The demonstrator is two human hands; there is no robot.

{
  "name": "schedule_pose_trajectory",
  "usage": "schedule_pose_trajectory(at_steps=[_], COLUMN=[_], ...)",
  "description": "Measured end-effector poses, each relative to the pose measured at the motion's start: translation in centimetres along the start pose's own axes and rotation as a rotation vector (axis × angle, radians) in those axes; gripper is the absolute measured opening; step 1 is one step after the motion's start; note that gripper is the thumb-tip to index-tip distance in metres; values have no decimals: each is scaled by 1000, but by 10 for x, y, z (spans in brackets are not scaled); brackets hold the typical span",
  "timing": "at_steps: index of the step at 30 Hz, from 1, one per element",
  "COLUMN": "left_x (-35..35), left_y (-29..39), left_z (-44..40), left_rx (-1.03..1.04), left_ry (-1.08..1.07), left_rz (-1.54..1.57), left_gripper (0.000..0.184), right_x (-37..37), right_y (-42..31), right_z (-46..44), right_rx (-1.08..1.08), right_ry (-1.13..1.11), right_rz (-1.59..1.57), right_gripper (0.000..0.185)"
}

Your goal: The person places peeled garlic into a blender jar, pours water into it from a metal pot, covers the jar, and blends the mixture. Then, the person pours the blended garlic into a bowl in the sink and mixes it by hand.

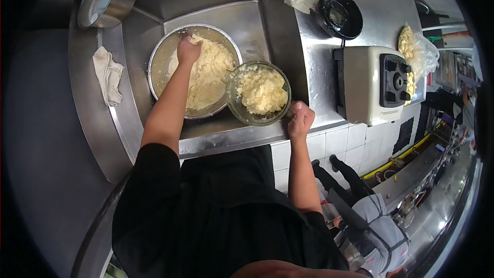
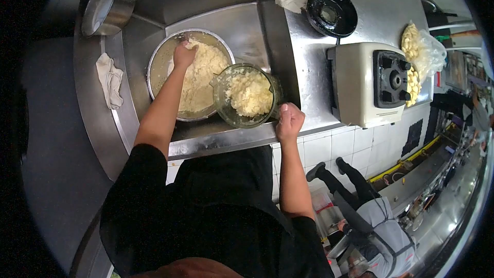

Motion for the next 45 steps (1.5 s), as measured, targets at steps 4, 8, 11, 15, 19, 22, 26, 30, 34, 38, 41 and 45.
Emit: schedule_pose_trajectory(at_steps=[4,8,11,15,19,22,26,30,34,38,41,45], left_x=[15,15,10,-15,-62,-108,-94,-25,-12,-4,-12,-63], left_y=[21,23,16,-3,1,44,115,124,134,141,148,143], left_z=[-2,10,39,87,123,167,235,261,246,244,244,234], left_rx=[14,63,203,162,41,98,649,785,807,740,733,749], left_ry=[171,122,-103,-276,-304,-293,-458,-491,-552,-538,-605,-504], left_rz=[-332,-170,-113,240,808,793,278,-48,37,-206,-244,94], left_gripper=[31,31,30,20,14,16,27,38,38,39,35,29], right_x=[1,1,1,1,1,1,0,0,1,2,1,-1], right_y=[2,5,5,-1,3,4,9,8,9,0,3,2], right_z=[0,2,1,-2,1,1,3,2,0,-1,0,2], right_rx=[0,-18,-38,-28,-20,-24,-25,-3,18,5,25,16], right_ry=[44,-10,25,0,3,8,-2,1,-40,-68,-23,18], right_rz=[-2,-25,-28,-13,5,3,-5,-33,46,95,44,37], right_gripper=[39,39,39,40,40,40,40,40,41,42,41,42])
Point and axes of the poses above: each hand's wrist, its own z-axis away from the middle knuckle, its own x-axis out of the palm, y = z × x, the point moved 4 cm from there along -z, towards the middle knuckle, and after that the axes turned 9 degrees about -x, right-handed, at the moved point
